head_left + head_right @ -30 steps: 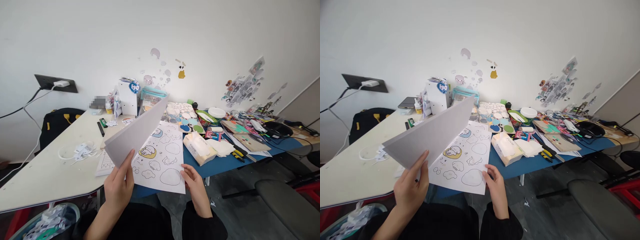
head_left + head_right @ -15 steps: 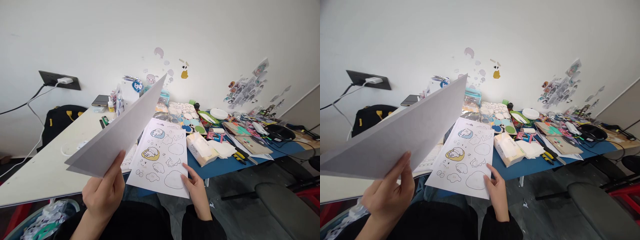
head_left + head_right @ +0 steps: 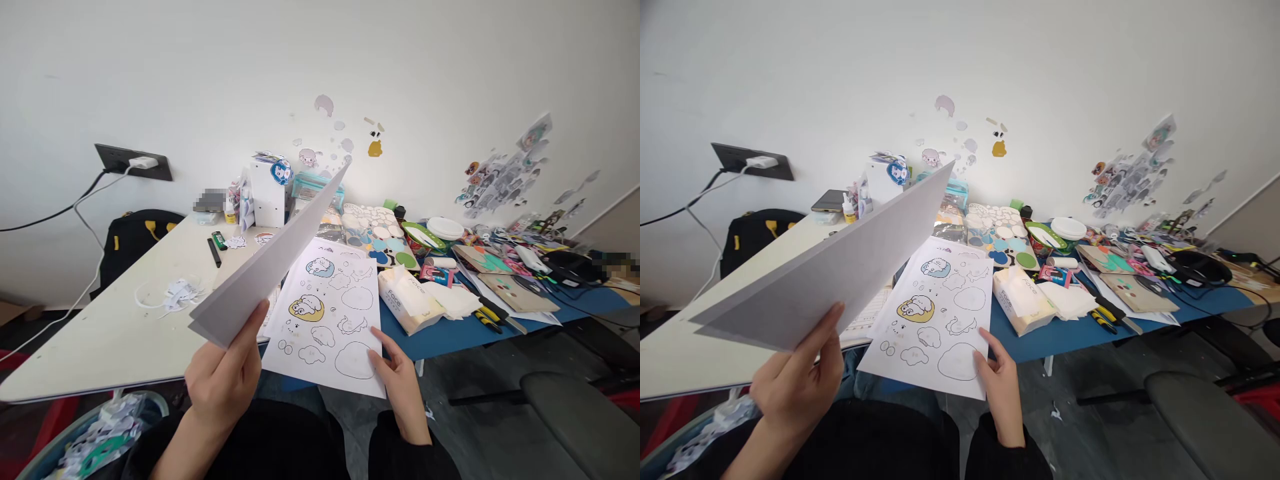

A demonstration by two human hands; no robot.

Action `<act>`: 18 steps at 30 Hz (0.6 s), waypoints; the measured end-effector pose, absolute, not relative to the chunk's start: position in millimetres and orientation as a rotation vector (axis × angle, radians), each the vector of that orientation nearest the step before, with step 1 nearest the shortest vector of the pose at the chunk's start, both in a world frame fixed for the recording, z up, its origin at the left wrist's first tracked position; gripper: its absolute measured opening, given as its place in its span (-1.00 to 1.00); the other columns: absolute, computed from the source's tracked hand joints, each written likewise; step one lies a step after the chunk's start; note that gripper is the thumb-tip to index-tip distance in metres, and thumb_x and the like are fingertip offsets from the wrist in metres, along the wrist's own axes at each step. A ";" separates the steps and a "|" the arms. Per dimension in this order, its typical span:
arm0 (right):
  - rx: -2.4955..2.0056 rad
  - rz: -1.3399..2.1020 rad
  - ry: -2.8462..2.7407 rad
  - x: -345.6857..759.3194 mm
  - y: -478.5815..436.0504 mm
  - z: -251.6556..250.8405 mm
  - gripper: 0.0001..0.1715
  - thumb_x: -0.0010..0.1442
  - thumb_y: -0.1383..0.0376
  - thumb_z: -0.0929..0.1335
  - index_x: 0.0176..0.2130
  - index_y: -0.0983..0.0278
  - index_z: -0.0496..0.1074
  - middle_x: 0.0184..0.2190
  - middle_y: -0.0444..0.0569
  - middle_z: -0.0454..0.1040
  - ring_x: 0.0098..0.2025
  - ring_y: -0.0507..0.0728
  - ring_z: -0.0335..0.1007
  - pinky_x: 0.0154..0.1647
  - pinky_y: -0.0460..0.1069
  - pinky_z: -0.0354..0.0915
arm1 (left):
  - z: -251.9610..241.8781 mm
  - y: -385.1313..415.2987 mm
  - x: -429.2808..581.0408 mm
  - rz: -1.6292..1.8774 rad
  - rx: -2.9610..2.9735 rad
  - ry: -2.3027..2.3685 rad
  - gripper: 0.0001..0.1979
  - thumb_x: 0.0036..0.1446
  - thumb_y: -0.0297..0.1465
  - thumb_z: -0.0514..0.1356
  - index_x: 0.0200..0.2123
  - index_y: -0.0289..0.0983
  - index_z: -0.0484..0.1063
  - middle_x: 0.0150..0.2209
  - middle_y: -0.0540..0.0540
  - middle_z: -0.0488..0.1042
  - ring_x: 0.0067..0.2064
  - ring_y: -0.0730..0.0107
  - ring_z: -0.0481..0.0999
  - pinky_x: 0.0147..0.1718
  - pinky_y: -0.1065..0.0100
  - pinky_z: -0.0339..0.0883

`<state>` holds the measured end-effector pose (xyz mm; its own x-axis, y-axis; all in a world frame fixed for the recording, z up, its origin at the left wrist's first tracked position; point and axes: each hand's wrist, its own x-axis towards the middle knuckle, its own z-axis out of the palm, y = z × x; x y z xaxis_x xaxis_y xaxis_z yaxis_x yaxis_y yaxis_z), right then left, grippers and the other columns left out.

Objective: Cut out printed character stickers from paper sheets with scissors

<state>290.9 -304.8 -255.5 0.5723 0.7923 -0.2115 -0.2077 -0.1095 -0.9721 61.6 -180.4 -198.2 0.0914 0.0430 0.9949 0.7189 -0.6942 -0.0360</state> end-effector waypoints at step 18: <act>-1.429 0.876 -0.542 292.1 -300.9 -261.0 -0.26 -0.08 0.03 0.48 0.06 0.24 0.39 -0.16 0.09 0.56 -0.33 0.31 0.53 -0.50 0.04 0.38 | -203.9 -176.3 58.9 -1.680 -1.853 -0.708 -0.31 -0.04 -0.75 0.21 0.15 -0.15 0.33 -0.71 0.16 0.10 -0.69 0.56 0.15 -0.60 0.47 0.17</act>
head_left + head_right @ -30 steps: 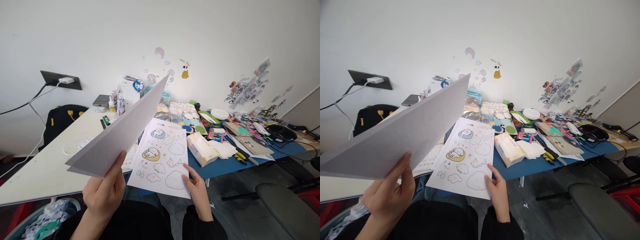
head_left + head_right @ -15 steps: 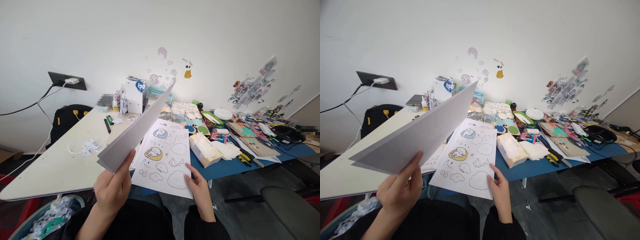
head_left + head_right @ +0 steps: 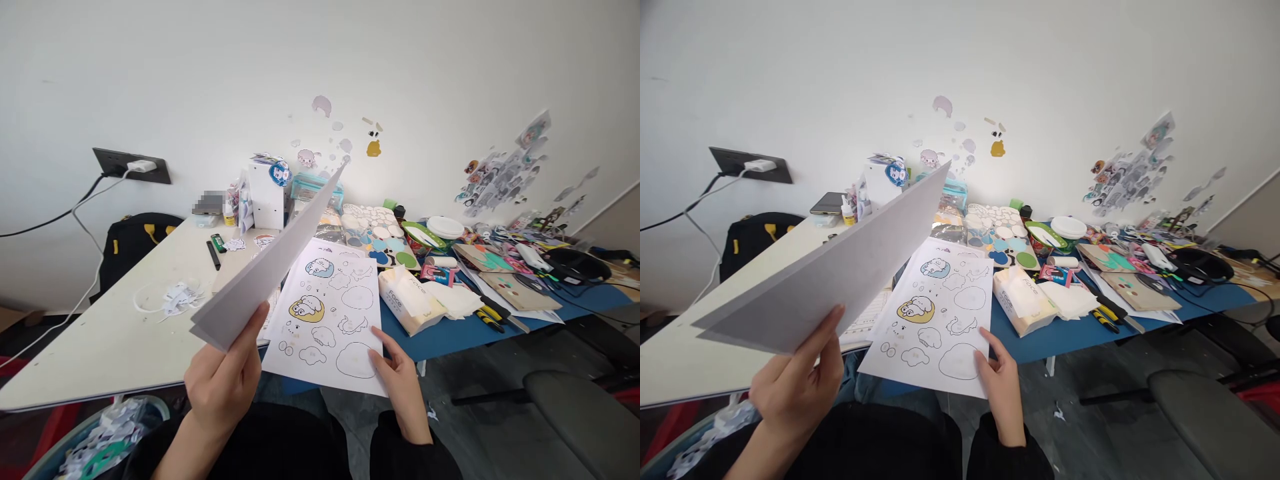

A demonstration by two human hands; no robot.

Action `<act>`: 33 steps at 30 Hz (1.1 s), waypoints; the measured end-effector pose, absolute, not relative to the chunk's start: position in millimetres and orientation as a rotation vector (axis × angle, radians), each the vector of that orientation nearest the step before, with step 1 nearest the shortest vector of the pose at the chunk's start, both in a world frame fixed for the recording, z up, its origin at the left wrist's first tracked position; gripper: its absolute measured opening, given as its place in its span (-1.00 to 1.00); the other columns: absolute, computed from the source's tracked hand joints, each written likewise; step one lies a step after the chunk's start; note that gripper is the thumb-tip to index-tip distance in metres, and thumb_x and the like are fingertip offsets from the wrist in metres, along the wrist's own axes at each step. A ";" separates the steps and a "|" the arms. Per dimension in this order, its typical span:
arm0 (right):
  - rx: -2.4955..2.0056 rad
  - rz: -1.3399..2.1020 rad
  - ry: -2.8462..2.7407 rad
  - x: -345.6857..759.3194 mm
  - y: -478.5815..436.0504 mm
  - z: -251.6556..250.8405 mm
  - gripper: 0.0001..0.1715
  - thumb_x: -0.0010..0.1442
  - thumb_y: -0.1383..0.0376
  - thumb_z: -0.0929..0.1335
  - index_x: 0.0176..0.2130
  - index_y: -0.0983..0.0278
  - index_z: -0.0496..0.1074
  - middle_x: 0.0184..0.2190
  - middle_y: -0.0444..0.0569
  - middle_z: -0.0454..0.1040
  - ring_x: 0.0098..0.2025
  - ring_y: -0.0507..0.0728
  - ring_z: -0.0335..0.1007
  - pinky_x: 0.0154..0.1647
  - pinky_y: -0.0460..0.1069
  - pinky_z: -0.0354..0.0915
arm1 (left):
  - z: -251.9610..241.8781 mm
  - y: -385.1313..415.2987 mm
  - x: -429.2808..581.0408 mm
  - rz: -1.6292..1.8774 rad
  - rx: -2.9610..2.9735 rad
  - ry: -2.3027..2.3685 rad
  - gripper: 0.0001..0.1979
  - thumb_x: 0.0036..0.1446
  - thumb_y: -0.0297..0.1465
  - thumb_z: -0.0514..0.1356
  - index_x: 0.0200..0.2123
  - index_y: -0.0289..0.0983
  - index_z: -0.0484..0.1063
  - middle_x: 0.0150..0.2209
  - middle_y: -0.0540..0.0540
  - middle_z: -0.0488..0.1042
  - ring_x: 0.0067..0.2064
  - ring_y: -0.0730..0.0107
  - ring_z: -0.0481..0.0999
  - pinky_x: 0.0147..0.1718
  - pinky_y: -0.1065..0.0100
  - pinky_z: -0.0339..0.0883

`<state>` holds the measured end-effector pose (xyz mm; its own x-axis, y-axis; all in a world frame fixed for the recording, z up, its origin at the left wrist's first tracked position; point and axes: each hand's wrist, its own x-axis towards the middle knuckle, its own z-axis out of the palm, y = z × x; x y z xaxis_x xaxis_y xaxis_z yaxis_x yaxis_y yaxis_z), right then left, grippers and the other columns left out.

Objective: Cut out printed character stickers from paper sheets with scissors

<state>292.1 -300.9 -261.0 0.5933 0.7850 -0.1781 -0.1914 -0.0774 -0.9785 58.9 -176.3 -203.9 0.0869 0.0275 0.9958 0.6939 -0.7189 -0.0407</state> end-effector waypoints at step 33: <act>-1.669 0.194 -1.228 285.2 -293.7 -256.8 -0.58 0.26 0.12 0.29 0.07 0.17 0.38 0.09 0.06 0.39 0.13 0.34 0.28 0.02 0.20 0.34 | -220.2 -171.0 91.0 -1.571 -2.393 -0.565 -0.30 0.12 -0.70 0.05 0.30 -0.24 -0.02 -0.19 -0.17 0.59 -0.30 0.34 0.60 -0.33 0.42 0.47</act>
<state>285.2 -293.7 -256.8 0.4689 0.7857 0.4036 0.6230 0.0297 -0.7816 91.0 -171.0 -220.2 0.3534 0.1942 0.9151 0.4332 -0.9010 0.0239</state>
